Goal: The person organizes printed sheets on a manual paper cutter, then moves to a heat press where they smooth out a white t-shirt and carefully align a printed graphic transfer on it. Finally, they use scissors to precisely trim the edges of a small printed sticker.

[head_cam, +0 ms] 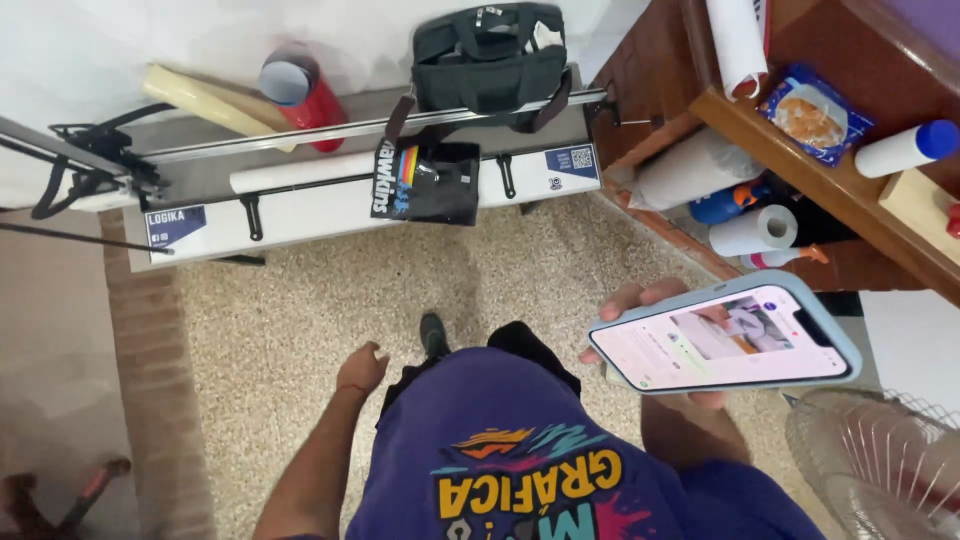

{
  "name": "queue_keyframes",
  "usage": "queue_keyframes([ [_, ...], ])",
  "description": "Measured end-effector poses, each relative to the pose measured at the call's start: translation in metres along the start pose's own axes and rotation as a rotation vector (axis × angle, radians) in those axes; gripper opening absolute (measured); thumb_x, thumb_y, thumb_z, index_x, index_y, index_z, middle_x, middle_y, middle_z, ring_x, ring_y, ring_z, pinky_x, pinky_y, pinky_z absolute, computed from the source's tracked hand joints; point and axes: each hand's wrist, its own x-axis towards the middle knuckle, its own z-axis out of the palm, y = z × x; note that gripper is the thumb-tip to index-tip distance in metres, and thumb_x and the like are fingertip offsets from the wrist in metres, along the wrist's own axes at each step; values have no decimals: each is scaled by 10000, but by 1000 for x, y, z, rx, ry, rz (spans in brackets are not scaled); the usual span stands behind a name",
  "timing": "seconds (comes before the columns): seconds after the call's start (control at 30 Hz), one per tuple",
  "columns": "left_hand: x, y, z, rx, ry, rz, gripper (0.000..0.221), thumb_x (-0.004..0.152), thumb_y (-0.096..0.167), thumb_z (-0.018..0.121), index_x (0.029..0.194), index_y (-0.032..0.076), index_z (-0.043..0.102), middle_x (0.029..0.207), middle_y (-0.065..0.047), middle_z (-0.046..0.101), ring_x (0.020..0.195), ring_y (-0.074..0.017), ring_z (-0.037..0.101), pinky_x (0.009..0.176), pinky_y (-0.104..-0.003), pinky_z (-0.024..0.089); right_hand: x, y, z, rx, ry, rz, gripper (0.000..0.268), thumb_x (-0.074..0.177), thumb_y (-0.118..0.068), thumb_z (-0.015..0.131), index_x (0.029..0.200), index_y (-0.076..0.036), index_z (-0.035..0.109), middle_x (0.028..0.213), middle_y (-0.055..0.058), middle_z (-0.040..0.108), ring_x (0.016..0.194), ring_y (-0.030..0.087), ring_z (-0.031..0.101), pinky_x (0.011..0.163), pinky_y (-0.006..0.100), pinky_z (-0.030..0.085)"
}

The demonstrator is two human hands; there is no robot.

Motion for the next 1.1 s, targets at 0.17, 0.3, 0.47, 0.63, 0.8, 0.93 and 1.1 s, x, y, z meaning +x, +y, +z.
queue_keyframes([
  [0.17, 87, 83, -97, 8, 73, 42, 478, 1105, 329, 669, 1536, 122, 684, 1319, -188, 815, 1329, -389, 766, 1140, -553, 624, 83, -8, -50, -11, -49, -2, 1067, 826, -298, 1108, 1552, 51, 407, 1435, 376, 476, 1377, 615, 572, 1029, 725, 667],
  [0.3, 130, 135, -108, -98, 190, 53, 394, 1095, 174, 670, 1483, 122, 711, 1190, -179, 836, 1220, -392, 806, 1074, -545, 651, 160, -10, -85, 85, -153, 77, 1005, 857, -202, 1083, 1560, 111, 437, 1452, 310, 500, 1467, 631, 442, 1036, 835, 624],
  [0.47, 71, 170, -53, -188, 188, -2, 425, 1085, 98, 571, 1489, 139, 696, 1310, -198, 743, 1335, -406, 734, 1158, -520, 618, 214, 0, -139, 218, -265, 285, 996, 883, -197, 1071, 1582, 108, 430, 1497, 322, 497, 1474, 606, 467, 1061, 800, 608],
  [0.63, 47, 136, 29, -186, 141, -177, 420, 1050, 117, 581, 1410, 230, 766, 1320, -134, 721, 1368, -345, 725, 1181, -462, 618, 272, 28, -158, 327, -417, 482, 988, 909, -193, 1060, 1604, 104, 423, 1542, 334, 494, 1481, 582, 493, 1086, 765, 592],
  [0.8, -5, 105, 107, -447, 274, -541, 381, 1021, 186, 599, 1353, 261, 770, 1285, -115, 734, 1283, -359, 769, 1118, -508, 649, 303, 64, -119, 452, -574, 719, 979, 936, -188, 1048, 1626, 101, 416, 1587, 345, 491, 1488, 557, 518, 1110, 730, 576],
  [0.93, -44, 122, 152, -606, 425, -666, 347, 1015, 171, 595, 1290, 234, 799, 1219, -107, 760, 1229, -370, 792, 1067, -496, 667, 314, 97, -56, 545, -777, 900, 973, 957, -184, 1039, 1644, 98, 410, 1623, 354, 489, 1494, 538, 538, 1130, 702, 563],
  [1.1, -92, 147, 193, -751, 598, -684, 319, 993, 160, 541, 1084, 164, 847, 1083, -190, 784, 1153, -422, 802, 1056, -523, 676, 291, 150, 39, 628, -1076, 1095, 964, 983, -180, 1027, 1666, 94, 403, 1668, 366, 487, 1501, 513, 564, 1154, 667, 547],
])
